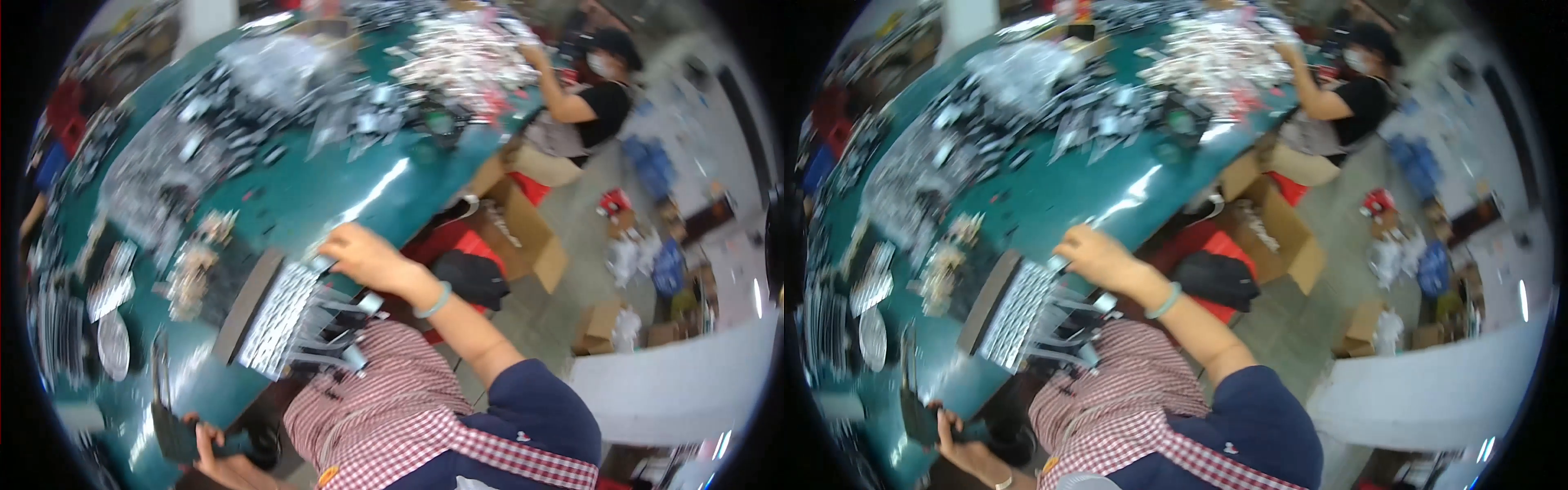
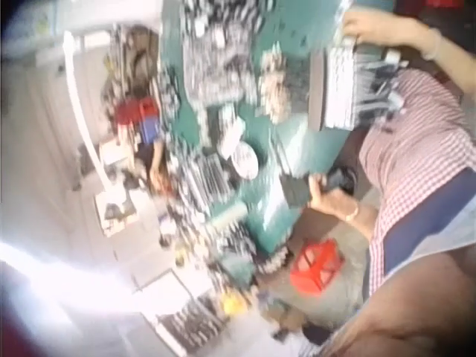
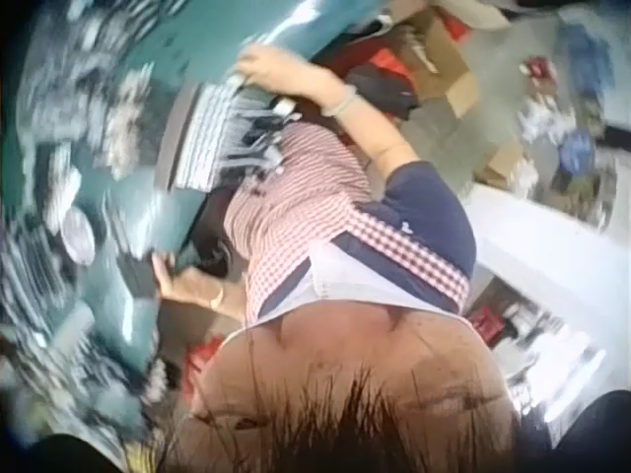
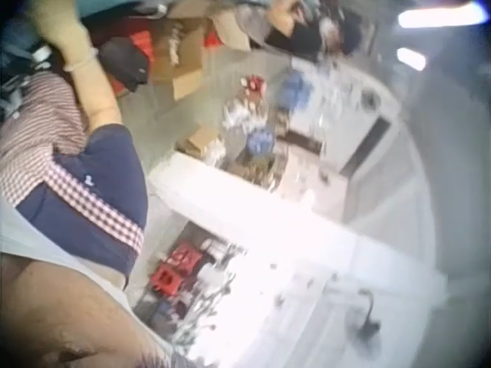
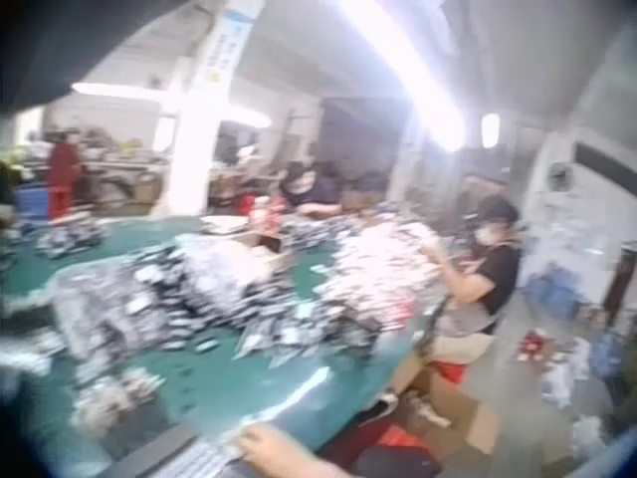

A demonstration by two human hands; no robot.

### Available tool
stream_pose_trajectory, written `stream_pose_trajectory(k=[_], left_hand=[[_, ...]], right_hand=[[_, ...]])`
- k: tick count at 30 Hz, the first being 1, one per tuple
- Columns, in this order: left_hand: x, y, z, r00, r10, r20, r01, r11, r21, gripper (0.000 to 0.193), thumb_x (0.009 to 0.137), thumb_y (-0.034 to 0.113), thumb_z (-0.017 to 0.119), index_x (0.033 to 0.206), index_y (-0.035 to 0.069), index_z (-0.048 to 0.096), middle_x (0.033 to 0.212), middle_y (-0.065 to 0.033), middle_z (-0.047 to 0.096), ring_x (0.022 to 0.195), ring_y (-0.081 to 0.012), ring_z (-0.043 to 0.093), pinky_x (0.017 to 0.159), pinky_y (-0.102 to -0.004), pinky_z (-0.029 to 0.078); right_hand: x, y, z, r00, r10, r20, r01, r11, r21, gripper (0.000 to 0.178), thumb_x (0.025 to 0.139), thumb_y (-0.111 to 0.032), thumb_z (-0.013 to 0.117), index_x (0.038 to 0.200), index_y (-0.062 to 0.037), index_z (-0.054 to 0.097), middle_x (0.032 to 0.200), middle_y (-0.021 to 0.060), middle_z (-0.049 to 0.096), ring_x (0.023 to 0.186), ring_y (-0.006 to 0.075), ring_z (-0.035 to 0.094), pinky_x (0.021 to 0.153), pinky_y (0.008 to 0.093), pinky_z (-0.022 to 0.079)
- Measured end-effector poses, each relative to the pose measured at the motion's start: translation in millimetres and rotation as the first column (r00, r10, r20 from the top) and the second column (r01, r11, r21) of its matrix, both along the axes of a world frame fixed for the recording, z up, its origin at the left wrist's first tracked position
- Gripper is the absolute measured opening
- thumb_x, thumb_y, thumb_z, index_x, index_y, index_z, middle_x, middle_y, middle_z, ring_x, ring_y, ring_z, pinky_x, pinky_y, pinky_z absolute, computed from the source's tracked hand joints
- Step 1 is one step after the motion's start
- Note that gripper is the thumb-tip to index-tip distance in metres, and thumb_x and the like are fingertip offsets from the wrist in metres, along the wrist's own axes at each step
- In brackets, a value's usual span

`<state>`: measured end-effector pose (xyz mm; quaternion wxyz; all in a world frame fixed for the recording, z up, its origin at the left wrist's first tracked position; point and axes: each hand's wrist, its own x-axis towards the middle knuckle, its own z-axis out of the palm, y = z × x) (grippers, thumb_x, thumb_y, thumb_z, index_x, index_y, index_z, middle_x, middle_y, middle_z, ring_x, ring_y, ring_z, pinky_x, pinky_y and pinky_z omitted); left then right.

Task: The person solders multiple wires onto an LED array panel at an industrial assembly station. This is done using a soldering iron and solder.

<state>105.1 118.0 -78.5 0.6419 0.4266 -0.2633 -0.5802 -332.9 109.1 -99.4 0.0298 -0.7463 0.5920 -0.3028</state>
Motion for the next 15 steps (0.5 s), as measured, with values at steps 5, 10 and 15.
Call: stream_pose_trajectory(k=[5, 10, 15], left_hand=[[-47, -10, 30, 0.984, 0.123, 0.127, -0.118, 0.992, -0.045, 0.008, 0.077, 0.001, 0.072, 0.081, -0.001, 0.065, 0.077, -0.0118, 0.063, 0.065, -0.0192, 0.057, 0.058, -0.0269, 0.043], [-65, -9, 9, 0.959, -0.028, 0.282, 0.044, 0.998, -0.051, 0.030, 0.089, -0.004, 0.061, 0.118, -0.004, 0.056, 0.091, -0.0050, 0.056, 0.066, -0.0049, 0.045, 0.057, -0.0197, 0.038], [-130, 10, 24, 0.933, -0.224, 0.282, 0.258, 0.962, -0.086, 0.040, 0.082, -0.008, 0.067, 0.120, -0.005, 0.054, 0.093, -0.0071, 0.058, 0.068, -0.0078, 0.050, 0.060, -0.0196, 0.041]], right_hand=[[-8, 15, 8, 0.994, -0.107, -0.018, 0.107, 0.994, -0.024, 0.036, 0.073, -0.011, 0.077, 0.105, -0.0080, 0.061, 0.102, 0.0084, 0.053, 0.098, 0.0278, 0.053, 0.083, 0.0377, 0.048], [10, 46, 44, 0.939, -0.279, 0.204, 0.300, 0.951, -0.082, 0.039, 0.076, -0.012, 0.077, 0.112, -0.0063, 0.061, 0.104, 0.0109, 0.057, 0.100, 0.0288, 0.055, 0.085, 0.0383, 0.048], [101, 67, 47, 0.810, -0.066, 0.583, 0.124, 0.990, -0.061, 0.038, 0.080, -0.013, 0.076, 0.114, -0.0039, 0.062, 0.103, 0.0118, 0.059, 0.100, 0.0291, 0.057, 0.089, 0.0397, 0.047]])
